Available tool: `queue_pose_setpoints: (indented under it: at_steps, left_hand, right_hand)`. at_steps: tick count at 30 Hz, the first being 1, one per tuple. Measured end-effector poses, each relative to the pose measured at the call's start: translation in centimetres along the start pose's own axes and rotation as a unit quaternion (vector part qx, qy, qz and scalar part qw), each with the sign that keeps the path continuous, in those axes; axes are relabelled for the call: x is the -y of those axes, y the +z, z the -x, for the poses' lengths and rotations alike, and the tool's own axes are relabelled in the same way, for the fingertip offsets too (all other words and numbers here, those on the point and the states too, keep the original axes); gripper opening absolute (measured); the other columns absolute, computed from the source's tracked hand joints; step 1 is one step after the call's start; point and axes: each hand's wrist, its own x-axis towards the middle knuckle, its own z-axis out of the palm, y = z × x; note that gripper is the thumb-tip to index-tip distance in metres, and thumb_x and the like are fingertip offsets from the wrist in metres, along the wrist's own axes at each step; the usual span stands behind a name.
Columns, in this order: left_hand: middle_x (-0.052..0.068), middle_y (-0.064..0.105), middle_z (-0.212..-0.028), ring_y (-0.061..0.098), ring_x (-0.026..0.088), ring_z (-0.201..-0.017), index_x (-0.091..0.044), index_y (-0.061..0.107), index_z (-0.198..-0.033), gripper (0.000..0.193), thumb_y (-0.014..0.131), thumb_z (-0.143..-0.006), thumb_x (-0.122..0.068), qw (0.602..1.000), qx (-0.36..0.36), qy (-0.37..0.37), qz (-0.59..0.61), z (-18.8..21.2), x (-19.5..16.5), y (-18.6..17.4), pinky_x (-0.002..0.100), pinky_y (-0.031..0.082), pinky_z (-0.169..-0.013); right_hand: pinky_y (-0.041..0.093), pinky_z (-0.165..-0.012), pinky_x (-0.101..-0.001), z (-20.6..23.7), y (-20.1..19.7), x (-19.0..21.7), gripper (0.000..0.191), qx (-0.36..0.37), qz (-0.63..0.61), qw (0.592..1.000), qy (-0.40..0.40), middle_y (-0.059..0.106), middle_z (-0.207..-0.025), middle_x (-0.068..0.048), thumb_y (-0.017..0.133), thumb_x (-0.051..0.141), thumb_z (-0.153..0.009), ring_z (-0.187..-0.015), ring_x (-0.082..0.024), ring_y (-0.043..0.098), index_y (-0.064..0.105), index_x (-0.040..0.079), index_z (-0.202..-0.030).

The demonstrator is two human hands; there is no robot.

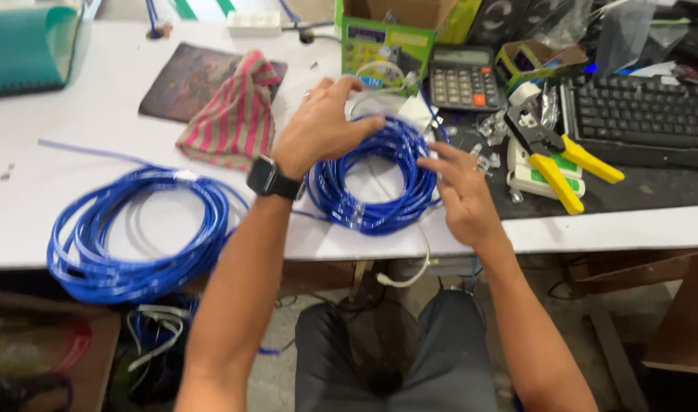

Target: The person sits at a workbench and terminates a blue ethernet cable: they strip the cable jacket with a stripping tool, separate and arrange the small colored wires, thread them into an RJ45 connector, and use yellow-handled crimping pliers to crimp the connector onto the cable, working on the cable ends one at a time.

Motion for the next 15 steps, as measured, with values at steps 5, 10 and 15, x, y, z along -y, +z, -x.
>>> queue_pose_setpoints:
  at_steps: [5, 10, 15]
  left_hand:
    - [0.030, 0.051, -0.137, 0.053, 0.048, -0.125, 0.000, 0.053, -0.134, 0.093, 0.083, -0.070, -0.060, 0.946, 0.212, -0.198, -0.145, 3.3, -2.7, -0.7, 0.053, 0.050, -0.099]
    - [0.032, 0.049, -0.138, 0.048, 0.052, -0.128, 0.000, 0.050, -0.137, 0.082, 0.079, -0.075, -0.047, 0.941, 0.202, -0.232, -0.144, 5.3, -6.0, 0.3, 0.054, 0.048, -0.101]
    - [0.031, 0.055, -0.135, 0.054, 0.051, -0.125, 0.001, 0.052, -0.136, 0.066, 0.070, -0.084, -0.037, 0.945, 0.156, -0.228, -0.175, 6.5, -9.3, 0.8, 0.052, 0.047, -0.106]
  right_hand:
    - [0.041, -0.112, -0.0398, 1.6, -0.6, 0.5, 0.050, -0.080, -0.042, 0.996, 0.028, 0.054, -0.143, -0.020, 0.050, -0.004, -0.089, -0.132, -0.038, 0.053, 0.057, 0.003, -0.138]
    - [0.048, -0.099, -0.0343, 3.7, -2.0, 0.6, 0.045, -0.114, -0.065, 0.987, 0.092, 0.055, -0.135, -0.016, 0.049, -0.006, -0.087, -0.117, -0.034, 0.059, 0.061, 0.005, -0.130]
    - [0.039, -0.117, -0.0407, 6.1, -3.2, 1.5, 0.055, -0.112, -0.020, 0.993, -0.040, 0.052, -0.140, -0.018, 0.056, -0.007, -0.084, -0.132, -0.038, 0.050, 0.058, 0.005, -0.138]
